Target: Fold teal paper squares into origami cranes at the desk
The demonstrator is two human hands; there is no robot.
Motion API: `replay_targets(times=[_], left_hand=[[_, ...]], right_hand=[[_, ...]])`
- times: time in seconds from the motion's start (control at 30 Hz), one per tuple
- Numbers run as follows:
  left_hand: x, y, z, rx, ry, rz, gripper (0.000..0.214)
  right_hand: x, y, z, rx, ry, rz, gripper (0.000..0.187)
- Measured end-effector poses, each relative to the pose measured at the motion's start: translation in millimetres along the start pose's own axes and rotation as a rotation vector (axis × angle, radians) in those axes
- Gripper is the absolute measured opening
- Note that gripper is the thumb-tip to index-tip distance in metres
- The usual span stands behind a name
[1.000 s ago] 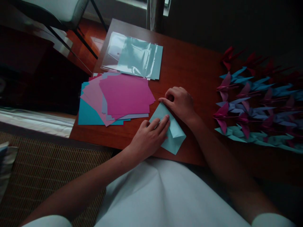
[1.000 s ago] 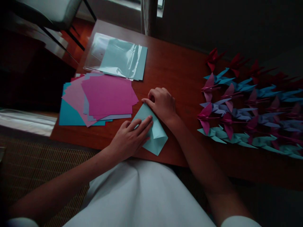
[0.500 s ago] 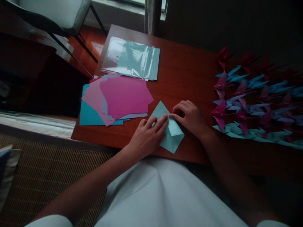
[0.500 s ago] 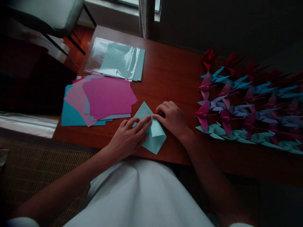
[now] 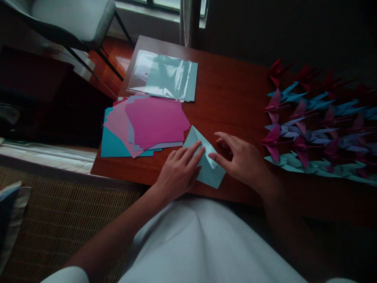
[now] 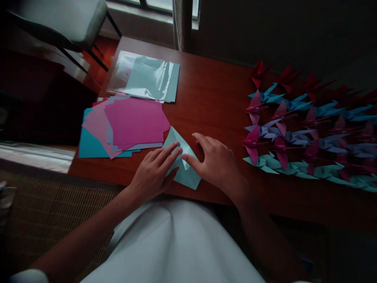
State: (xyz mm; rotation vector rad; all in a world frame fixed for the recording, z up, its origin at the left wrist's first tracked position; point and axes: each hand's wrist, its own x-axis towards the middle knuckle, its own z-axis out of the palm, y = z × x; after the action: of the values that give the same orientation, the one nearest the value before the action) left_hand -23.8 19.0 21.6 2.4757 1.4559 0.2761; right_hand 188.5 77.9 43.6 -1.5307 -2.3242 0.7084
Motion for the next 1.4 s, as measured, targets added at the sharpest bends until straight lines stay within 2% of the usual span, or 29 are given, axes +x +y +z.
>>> replay_targets(times=[0.07,0.23,0.3,0.43,0.57,0.67,0.77,0.87,1.07,1.13,1.2,1.27,1.4], left_hand=[[-3,-2,1.7,-0.027,0.041,-0.028,0.049],[-6,-4,8.1,-0.025,0.08,-0.033,0.047],[-6,-3,11.1,-0.006,0.075,-0.017,0.044],[-4,0,14.1,0.004,0.073,0.002,0.04],[-4,-2,12.3,-0.024,0.113,-0.004,0.038],[-7,-7,8.1,-0.043,0.223,-0.082,0.038],[-9,-13,1.7,-0.094,0.357,-0.248,0.04],[-8,-16,-4.8,-0.282,0.412,-0.404,0.038],[4,-8,-9.8,-1.007,0.497,-0.714,0.047],[8,-5,-9.2,-1.174,0.457,-0.77,0.047],[10,-5,-8.6,-1.282,0.376,-0.762,0.044],[10,-6,-8.5,-1.232,0.31,-0.716,0.042],[6,-8,-8.3,-0.8,0.237,-0.573,0.037]], right_hand=[[-10,-8,0,-0.081,0.0,-0.011,0.062],[-18,-14,3,-0.116,0.003,0.017,0.067],[-16,-12,6,-0.148,0.016,0.043,0.061],[-14,-1,11,-0.203,0.033,0.067,0.037],[-14,8,17,-0.263,0.076,0.046,0.036],[-15,9,23,-0.285,0.111,-0.043,0.039],[-18,9,30,-0.303,0.131,-0.136,0.037],[-20,8,36,-0.297,0.095,-0.165,0.032],[-23,2,42,-0.315,0.083,-0.123,0.029],[-24,0,43,-0.326,0.081,-0.112,0.03],[-24,-2,43,-0.331,0.073,-0.106,0.032],[-24,-3,44,-0.333,0.061,-0.102,0.037],[-24,-5,45,-0.34,0.04,-0.098,0.043]])
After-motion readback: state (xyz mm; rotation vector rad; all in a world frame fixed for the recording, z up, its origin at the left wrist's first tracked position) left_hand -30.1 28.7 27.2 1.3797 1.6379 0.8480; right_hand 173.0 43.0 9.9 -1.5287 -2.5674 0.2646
